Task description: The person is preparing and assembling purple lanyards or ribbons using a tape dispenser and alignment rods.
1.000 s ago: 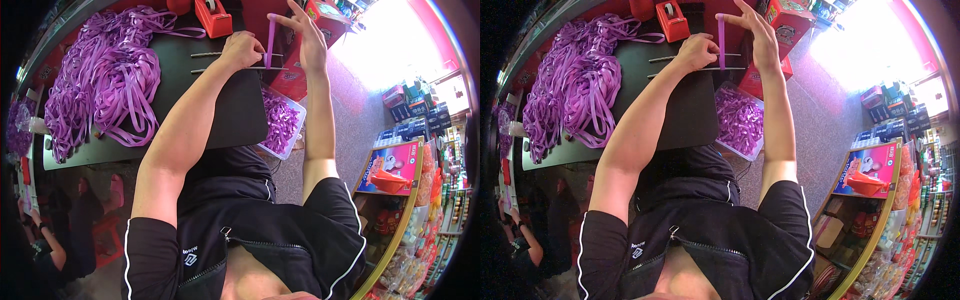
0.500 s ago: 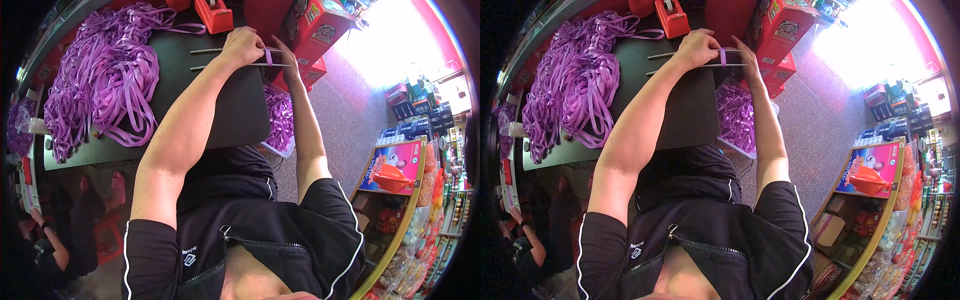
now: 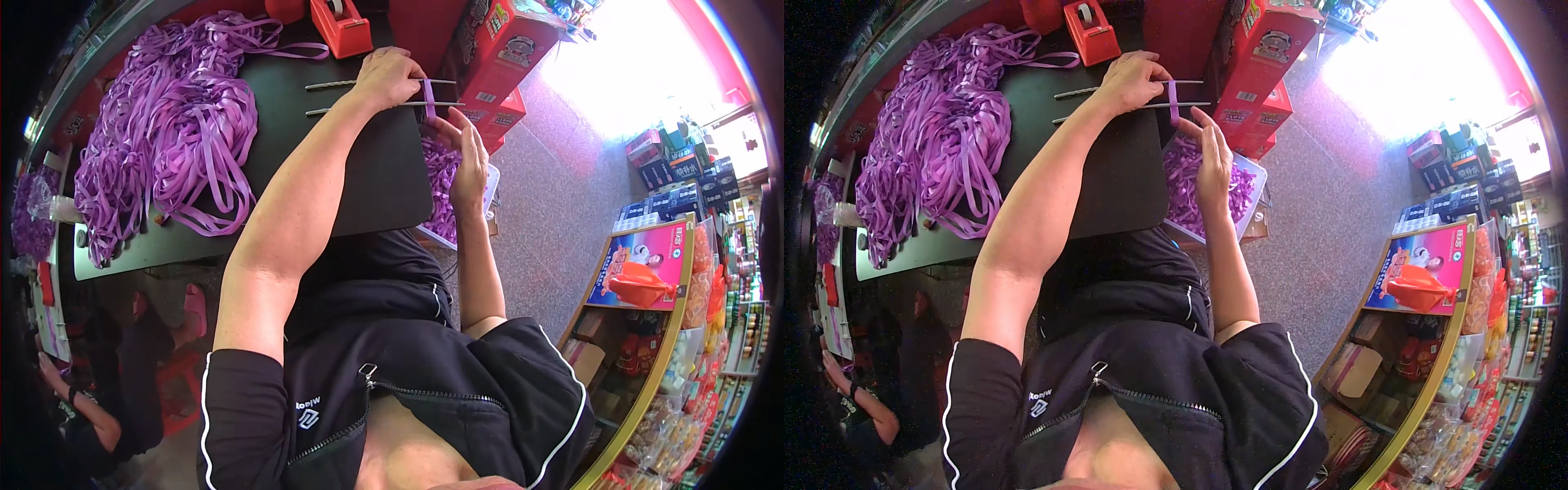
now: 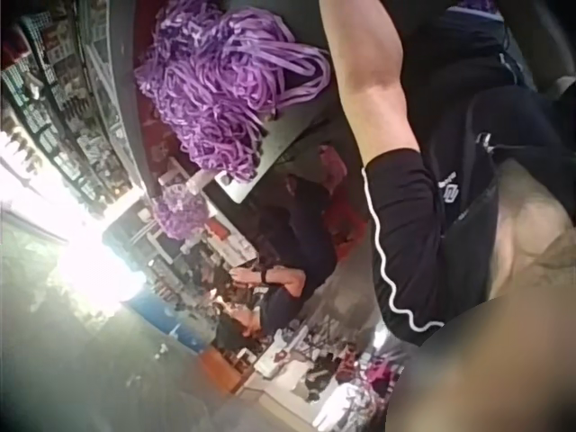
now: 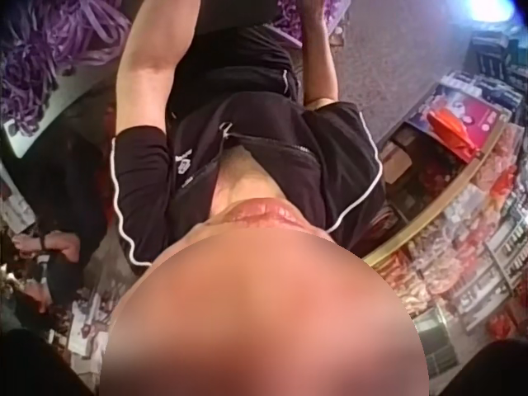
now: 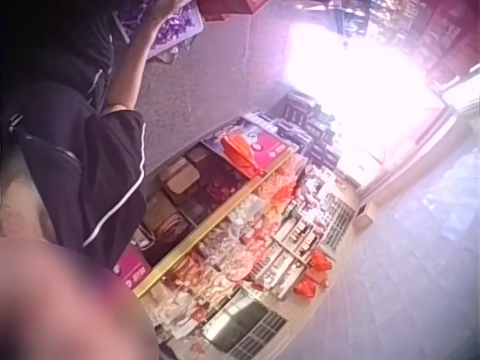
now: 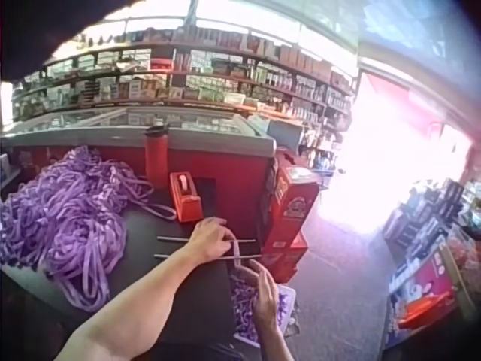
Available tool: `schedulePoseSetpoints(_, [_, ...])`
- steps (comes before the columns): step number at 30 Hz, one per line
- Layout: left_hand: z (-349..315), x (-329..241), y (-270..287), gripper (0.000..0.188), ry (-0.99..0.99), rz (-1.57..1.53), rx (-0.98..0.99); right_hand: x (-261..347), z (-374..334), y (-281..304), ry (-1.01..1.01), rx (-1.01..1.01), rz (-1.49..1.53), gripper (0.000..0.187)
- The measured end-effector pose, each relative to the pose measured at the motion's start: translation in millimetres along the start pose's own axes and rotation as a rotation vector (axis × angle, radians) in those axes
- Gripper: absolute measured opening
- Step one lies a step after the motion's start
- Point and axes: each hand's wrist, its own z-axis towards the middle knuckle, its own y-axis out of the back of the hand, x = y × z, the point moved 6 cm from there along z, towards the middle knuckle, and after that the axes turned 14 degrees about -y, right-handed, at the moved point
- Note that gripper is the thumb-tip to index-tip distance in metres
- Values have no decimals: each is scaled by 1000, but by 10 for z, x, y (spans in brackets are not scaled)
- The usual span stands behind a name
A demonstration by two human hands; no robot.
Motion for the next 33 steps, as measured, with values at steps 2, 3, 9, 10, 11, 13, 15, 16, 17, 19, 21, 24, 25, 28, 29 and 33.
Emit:
schedulePoseSetpoints(2, [-19,4,55,27,-25,-15,-41,169,-35,-66,12,-5,-63,42])
schedulePoseSetpoints(3, [-9,-47,127,28,-54,-34,-78,224,-32,-60,19,-5,-64,42])
schedulePoseSetpoints(9, [-12,-287,505,28,281,-471,-147,328,88,-20,-118,50,-111,39])
schedulePoseSetpoints(10, [-39,-306,519,27,372,-487,-130,351,118,-10,-117,54,-111,39])
schedulePoseSetpoints(11, [-33,-321,466,25,316,-478,-102,318,162,-4,-208,80,-51,35])
schedulePoseSetpoints(13, [-125,-373,303,23,439,-582,59,336,215,-11,-325,143,-10,32])
schedulePoseSetpoints(15, [-223,-436,179,22,333,-525,250,388,246,-1,-451,174,-12,34])
schedulePoseSetpoints(16, [-299,-566,187,23,215,-550,313,395,275,56,-547,173,-45,37])
schedulePoseSetpoints(17, [-390,-572,143,29,520,-850,182,427,303,100,-541,168,-42,37])
schedulePoseSetpoints(19, [-515,-643,85,35,623,-1240,21,461,321,5,-572,280,-84,39])
schedulePoseSetpoints(21, [-565,-734,16,60,846,-1540,-77,463,356,19,-601,313,-75,39])
schedulePoseSetpoints(24, [-532,-1021,86,79,874,-1790,-218,475,370,-7,-596,333,-19,37])
schedulePoseSetpoints(25, [-481,-1110,163,77,791,-1899,-332,426,393,11,-586,341,5,36])
schedulePoseSetpoints(28, [-373,-972,54,79,642,-2137,-443,368,338,26,-611,340,8,35])
schedulePoseSetpoints(29, [-440,-905,1,87,778,-2022,-509,318,350,49,-607,314,-14,38])
schedulePoseSetpoints(33, [-467,-924,83,94,650,-2143,-529,464,406,101,-339,272,-351,31])
